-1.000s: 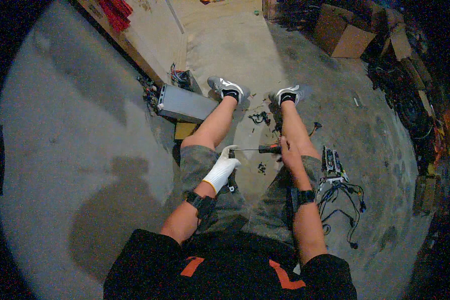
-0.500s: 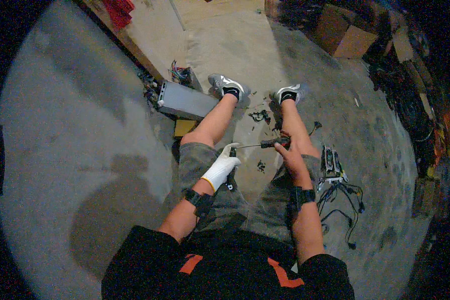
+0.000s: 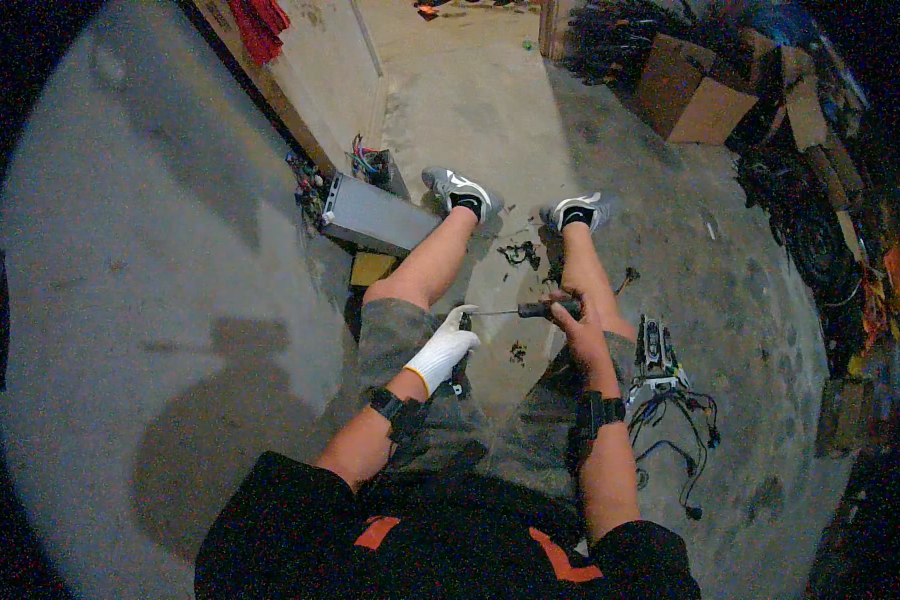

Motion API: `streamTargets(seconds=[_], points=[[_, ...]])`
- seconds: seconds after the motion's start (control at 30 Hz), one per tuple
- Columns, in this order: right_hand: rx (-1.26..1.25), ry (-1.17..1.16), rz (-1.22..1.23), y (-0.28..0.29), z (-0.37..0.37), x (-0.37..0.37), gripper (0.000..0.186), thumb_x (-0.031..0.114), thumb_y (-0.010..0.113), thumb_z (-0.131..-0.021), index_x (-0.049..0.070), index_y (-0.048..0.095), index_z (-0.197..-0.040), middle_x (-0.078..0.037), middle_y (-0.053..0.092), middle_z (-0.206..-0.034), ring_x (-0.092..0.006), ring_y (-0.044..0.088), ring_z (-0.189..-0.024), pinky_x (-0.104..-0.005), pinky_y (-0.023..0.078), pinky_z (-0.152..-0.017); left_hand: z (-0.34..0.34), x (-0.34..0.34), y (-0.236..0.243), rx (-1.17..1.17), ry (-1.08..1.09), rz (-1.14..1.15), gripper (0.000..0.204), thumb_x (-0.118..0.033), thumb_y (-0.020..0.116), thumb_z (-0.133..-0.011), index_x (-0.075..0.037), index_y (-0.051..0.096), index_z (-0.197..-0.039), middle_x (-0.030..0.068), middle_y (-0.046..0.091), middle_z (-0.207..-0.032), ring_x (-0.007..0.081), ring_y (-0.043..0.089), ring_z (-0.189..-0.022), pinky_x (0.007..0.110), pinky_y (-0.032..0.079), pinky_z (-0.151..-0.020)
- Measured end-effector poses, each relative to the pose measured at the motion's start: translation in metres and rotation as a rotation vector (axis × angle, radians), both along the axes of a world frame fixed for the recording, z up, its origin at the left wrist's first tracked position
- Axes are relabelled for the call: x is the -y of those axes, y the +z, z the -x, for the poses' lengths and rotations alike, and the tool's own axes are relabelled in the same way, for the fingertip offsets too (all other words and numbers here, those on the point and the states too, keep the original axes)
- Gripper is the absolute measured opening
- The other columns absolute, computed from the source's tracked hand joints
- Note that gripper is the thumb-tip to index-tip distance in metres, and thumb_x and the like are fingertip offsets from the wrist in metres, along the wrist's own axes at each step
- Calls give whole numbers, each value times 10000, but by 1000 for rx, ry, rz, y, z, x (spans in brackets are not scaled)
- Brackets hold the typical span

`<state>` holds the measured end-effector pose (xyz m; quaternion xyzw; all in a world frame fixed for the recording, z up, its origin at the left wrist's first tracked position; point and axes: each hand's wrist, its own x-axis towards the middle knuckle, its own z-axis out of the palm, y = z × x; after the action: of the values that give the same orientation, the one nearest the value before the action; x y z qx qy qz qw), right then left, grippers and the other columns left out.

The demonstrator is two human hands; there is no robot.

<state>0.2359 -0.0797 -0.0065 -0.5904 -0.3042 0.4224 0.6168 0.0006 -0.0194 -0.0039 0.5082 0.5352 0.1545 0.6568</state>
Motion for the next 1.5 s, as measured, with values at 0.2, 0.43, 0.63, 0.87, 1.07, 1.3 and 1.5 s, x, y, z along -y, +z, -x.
streamTargets(seconds=[0.2, 0.43, 0.63, 0.87, 1.07, 1.3, 1.5], points=[[381, 204, 472, -57, -49, -5, 322, 206, 628, -972, 5, 528, -1202, -86, 654, -1053, -203, 660, -913, -299, 533, -827, -2, -2, -11, -9, 24, 35, 643, -28, 593, -760, -137, 447, -1377, 62, 540, -805, 168, 527, -650, 318, 449, -586], [39, 109, -90, -3, -15, 11, 282, 200, 641, -961, 4, 564, -1149, -96, 687, -1030, -206, 669, -931, -303, 531, -828, 0, 0, 3, -13, 53, 56, 616, -30, 584, -770, -133, 457, -1364, 70, 543, -806, 175, 528, -652, 322, 448, -591], [571, 106, 311, -37, -36, -2, 307, 149, 647, -952, 6, 551, -1206, -104, 689, -1054, -207, 669, -921, -332, 550, -755, 0, 0, -1, -6, 10, 54, 610, -27, 567, -756, -115, 462, -1350, 73, 547, -803, 171, 529, -667, 312, 442, -615], [312, 180, -174, -31, -16, 1, 348, 127, 644, -949, 1, 535, -1255, -62, 675, -907, -181, 664, -782, -330, 545, -685, 5, 3, 15, 51, 55, 33, 602, -30, 576, -750, -100, 459, -1336, 85, 559, -820, 164, 509, -656, 318, 427, -595], [374, 312, 140, -10, -29, 11, 367, 181, 725, -895, 9, 594, -1192, -57, 670, -850, -144, 623, -690, -292, 508, -627, 5, 2, 3, -10, 66, 36, 585, -6, 571, -736, -110, 474, -1303, 105, 546, -824, 201, 543, -648, 351, 450, -565], [491, 286, 193, -3, -30, 10, 360, 287, 742, -879, 15, 653, -1098, -73, 672, -795, -130, 616, -670, -290, 488, -597, 8, -2, -24, 10, 24, -55, 570, 6, 558, -739, -103, 485, -1293, 98, 546, -820, 202, 535, -614, 344, 444, -526], [614, 239, 106, 25, -25, 21, 369, 252, 693, -906, -1, 616, -1163, -113, 705, -938, -241, 673, -914, -346, 516, -797, 1, 1, -5, 219, 55, 40, 546, -26, 605, -756, -87, 493, -1287, 95, 578, -879, 199, 561, -661, 340, 470, -565]])
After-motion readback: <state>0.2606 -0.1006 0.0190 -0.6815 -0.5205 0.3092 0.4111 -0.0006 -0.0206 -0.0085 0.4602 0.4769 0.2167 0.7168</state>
